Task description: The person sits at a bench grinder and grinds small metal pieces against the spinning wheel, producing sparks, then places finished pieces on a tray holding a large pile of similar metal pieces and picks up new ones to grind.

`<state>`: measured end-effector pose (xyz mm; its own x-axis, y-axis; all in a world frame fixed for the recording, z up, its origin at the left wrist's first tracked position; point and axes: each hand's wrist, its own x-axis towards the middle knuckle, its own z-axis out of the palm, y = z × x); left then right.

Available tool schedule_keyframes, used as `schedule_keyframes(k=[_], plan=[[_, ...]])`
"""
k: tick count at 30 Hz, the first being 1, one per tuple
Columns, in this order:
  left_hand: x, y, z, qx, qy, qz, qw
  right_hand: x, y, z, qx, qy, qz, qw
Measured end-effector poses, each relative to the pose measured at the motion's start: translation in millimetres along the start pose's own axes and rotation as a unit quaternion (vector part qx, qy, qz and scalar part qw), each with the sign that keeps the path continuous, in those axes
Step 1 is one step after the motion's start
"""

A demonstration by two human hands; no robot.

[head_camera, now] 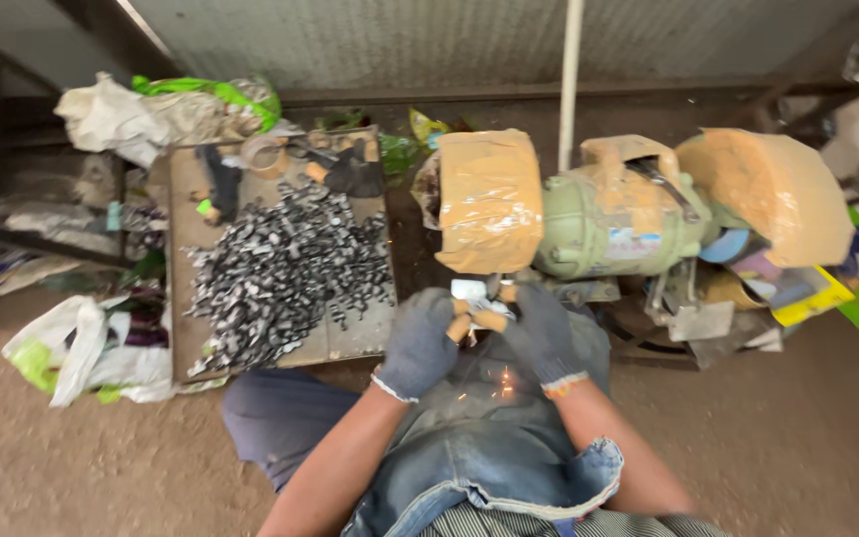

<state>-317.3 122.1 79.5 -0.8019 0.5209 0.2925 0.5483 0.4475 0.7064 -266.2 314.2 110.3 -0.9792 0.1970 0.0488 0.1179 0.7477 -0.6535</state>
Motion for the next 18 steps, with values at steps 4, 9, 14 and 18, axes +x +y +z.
schedule_keyframes(k=[4, 9, 14, 18], plan=[[-37.7, 6.5, -10.0, -0.054, -0.033, 0.071, 0.996, -49.3, -9.4, -15.8, -0.097, -0.050, -0.120, 0.987], [-53.8, -24.9, -11.5, -0.008, -0.095, -0.245, 0.965, -64.0, 8.5, 22.2, -0.089, -0.107, -0.074, 0.987], [-53.9, -102.6, -12.3, 0.152, 0.053, -0.418, 0.894, -67.5, 28.6, 41.0, -0.057, -0.138, -0.046, 0.988], [-61.8, -126.9, -14.8, 0.142, 0.078, -0.395, 0.904, -67.7, 11.9, 29.1, -0.013, -0.121, -0.054, 0.991]])
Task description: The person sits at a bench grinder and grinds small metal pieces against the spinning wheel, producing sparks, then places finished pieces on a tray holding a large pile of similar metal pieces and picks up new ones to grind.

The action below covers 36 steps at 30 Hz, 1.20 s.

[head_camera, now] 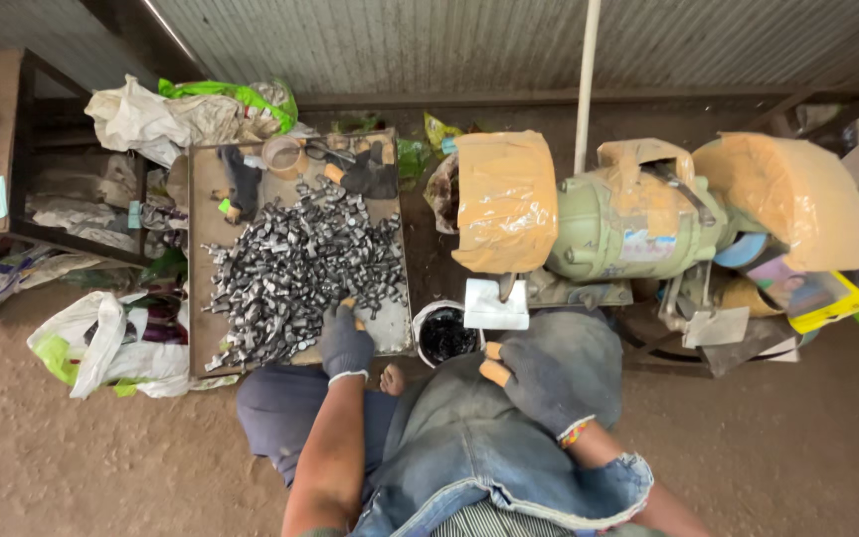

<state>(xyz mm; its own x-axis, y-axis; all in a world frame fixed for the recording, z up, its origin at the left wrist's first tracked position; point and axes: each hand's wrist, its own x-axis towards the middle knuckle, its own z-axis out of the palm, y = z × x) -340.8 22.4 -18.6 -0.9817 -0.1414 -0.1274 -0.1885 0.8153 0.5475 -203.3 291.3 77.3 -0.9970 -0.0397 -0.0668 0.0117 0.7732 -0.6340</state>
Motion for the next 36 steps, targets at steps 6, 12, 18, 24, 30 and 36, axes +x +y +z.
schedule_keyframes(k=[6, 12, 18, 24, 30, 36], plan=[[-22.5, 11.3, -11.8, -0.305, -0.245, -0.137, 0.910, 10.0, -42.9, -35.1, 0.033, -0.065, 0.033, 0.997], [-90.0, 90.1, -34.7, -0.586, -0.408, -0.013, 0.700, 21.7, -59.9, -67.4, 0.062, -0.019, -0.106, 0.992], [-52.8, 146.2, -47.2, -0.288, -0.078, 0.360, 0.884, 34.7, -33.7, -60.2, -0.076, 0.134, 0.062, 0.986], [-19.4, 158.8, -28.1, -0.160, -0.118, 0.398, 0.896, 42.2, 3.6, -30.0, -0.043, 0.187, 0.047, 0.980], [8.6, 157.4, -17.2, -0.188, -0.197, 0.466, 0.842, 55.2, 12.1, -31.1, -0.021, 0.176, 0.006, 0.984], [16.6, 160.4, -17.2, -0.132, -0.239, 0.471, 0.839, 64.1, -4.8, -73.2, -0.171, 0.123, -0.120, 0.970]])
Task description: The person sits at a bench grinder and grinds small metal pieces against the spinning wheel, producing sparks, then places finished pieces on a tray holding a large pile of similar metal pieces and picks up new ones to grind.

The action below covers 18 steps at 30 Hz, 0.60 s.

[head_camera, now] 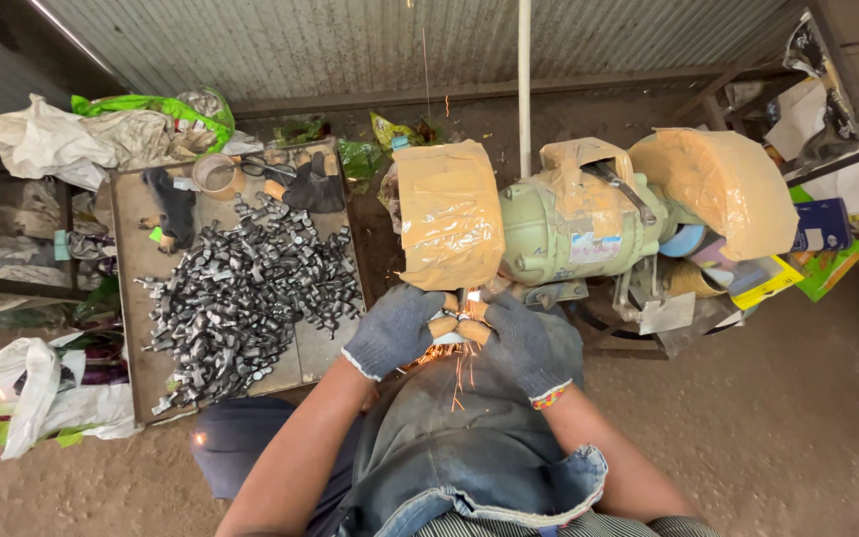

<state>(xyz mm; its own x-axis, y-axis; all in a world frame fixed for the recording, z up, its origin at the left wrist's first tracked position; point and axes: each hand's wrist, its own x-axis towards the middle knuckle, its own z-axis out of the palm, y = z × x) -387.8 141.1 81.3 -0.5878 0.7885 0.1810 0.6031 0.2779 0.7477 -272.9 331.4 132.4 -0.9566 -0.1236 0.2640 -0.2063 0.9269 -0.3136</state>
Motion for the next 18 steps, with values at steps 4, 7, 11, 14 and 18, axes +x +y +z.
schedule_keyframes(k=[4, 7, 11, 14, 18], plan=[[1.3, -1.9, 0.7, 0.003, 0.006, 0.020, 1.000, 2.3, 3.4, -10.3, -0.053, -0.030, -0.040, 0.997], [0.7, -4.9, 0.8, 0.012, 0.004, 0.016, 1.000, 6.8, 12.1, 10.2, 0.042, -0.037, 0.067, 0.996], [-1.7, -9.6, -4.3, 0.014, -0.010, -0.022, 1.000, 8.4, 25.3, 41.5, 0.115, -0.025, 0.077, 0.990], [-6.3, -13.3, -12.2, 0.006, 0.015, 0.007, 1.000, 4.6, 26.0, 55.6, 0.140, -0.013, 0.122, 0.982], [-15.4, -14.8, -17.8, 0.021, 0.052, 0.071, 0.996, 0.7, 23.5, 62.8, 0.116, -0.002, 0.120, 0.986]])
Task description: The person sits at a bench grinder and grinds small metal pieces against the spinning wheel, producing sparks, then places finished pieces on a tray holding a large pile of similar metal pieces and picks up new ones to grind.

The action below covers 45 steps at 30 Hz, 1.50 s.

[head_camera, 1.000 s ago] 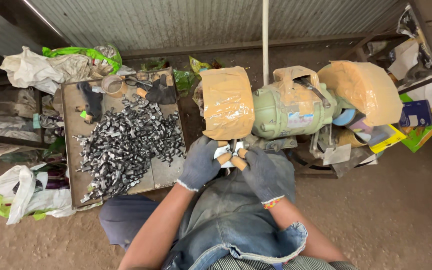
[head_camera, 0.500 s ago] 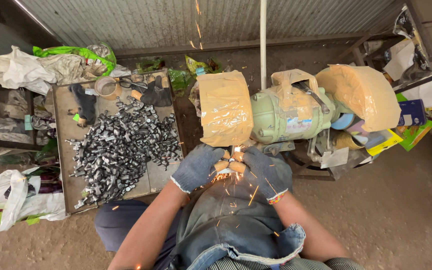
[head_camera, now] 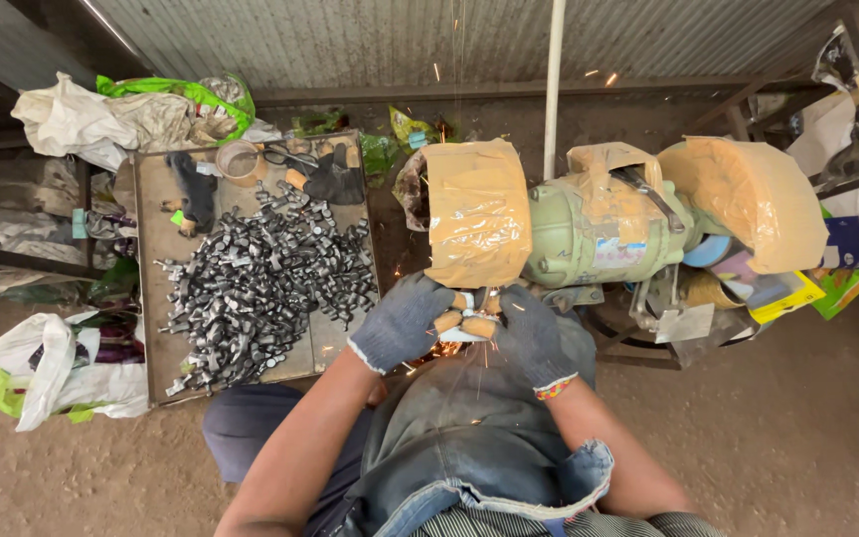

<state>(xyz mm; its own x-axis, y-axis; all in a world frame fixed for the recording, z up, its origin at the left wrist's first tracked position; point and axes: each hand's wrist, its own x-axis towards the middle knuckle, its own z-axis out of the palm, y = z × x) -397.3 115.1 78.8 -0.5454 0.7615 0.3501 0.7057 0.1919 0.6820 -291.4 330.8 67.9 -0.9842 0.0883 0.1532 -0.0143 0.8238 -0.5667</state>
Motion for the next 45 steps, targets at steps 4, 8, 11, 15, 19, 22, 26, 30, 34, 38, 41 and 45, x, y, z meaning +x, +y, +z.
schedule_keyframes(k=[4, 8, 11, 15, 19, 22, 26, 30, 34, 38, 41, 45], plan=[[-18.2, 17.7, 15.6, 0.060, 0.023, -0.088, 0.994, -0.2, -13.1, 0.0, -0.037, -0.002, 0.081, 0.996], [-49.5, 45.7, 44.2, 0.062, 0.074, -0.147, 0.984, -14.9, -45.9, -22.8, 0.010, -0.017, 0.061, 0.998], [-80.6, 53.8, 54.5, 0.035, 0.043, -0.118, 0.991, -41.0, -66.6, -45.6, -0.031, -0.129, 0.067, 0.989], [-104.6, 35.6, 60.6, 0.020, -0.110, -0.176, 0.978, -63.1, -67.4, -24.0, -0.060, -0.162, -0.009, 0.985], [-110.3, -8.5, 54.2, 0.130, 0.058, -0.447, 0.883, -72.1, -42.6, 13.3, 0.021, -0.165, 0.034, 0.986], [-117.6, -32.1, 44.6, 0.185, 0.118, -0.413, 0.884, -82.7, -32.9, 19.6, 0.027, -0.197, 0.051, 0.979], [-124.4, -41.6, 41.6, 0.206, 0.022, -0.425, 0.881, -87.3, -36.5, 9.7, 0.036, -0.208, 0.046, 0.976], [-137.2, -41.4, 46.2, 0.156, -0.011, -0.436, 0.886, -88.3, -48.9, -5.4, 0.084, -0.182, 0.076, 0.977], [-147.8, -36.5, 49.8, -0.035, 0.078, -0.511, 0.855, -82.4, -65.8, -23.3, 0.118, -0.146, 0.069, 0.980], [-136.7, 7.0, 42.1, -0.440, 0.117, -0.530, 0.716, -68.8, -82.8, -43.2, 0.051, -0.163, -0.021, 0.985], [-113.0, 61.4, 36.0, -0.540, 0.058, -0.359, 0.759, -57.8, -90.0, -55.3, 0.077, -0.160, -0.109, 0.978], [-65.5, 88.0, 13.7, -0.404, 0.035, -0.318, 0.857, -51.3, -85.7, -69.7, -0.002, -0.054, -0.106, 0.993]])
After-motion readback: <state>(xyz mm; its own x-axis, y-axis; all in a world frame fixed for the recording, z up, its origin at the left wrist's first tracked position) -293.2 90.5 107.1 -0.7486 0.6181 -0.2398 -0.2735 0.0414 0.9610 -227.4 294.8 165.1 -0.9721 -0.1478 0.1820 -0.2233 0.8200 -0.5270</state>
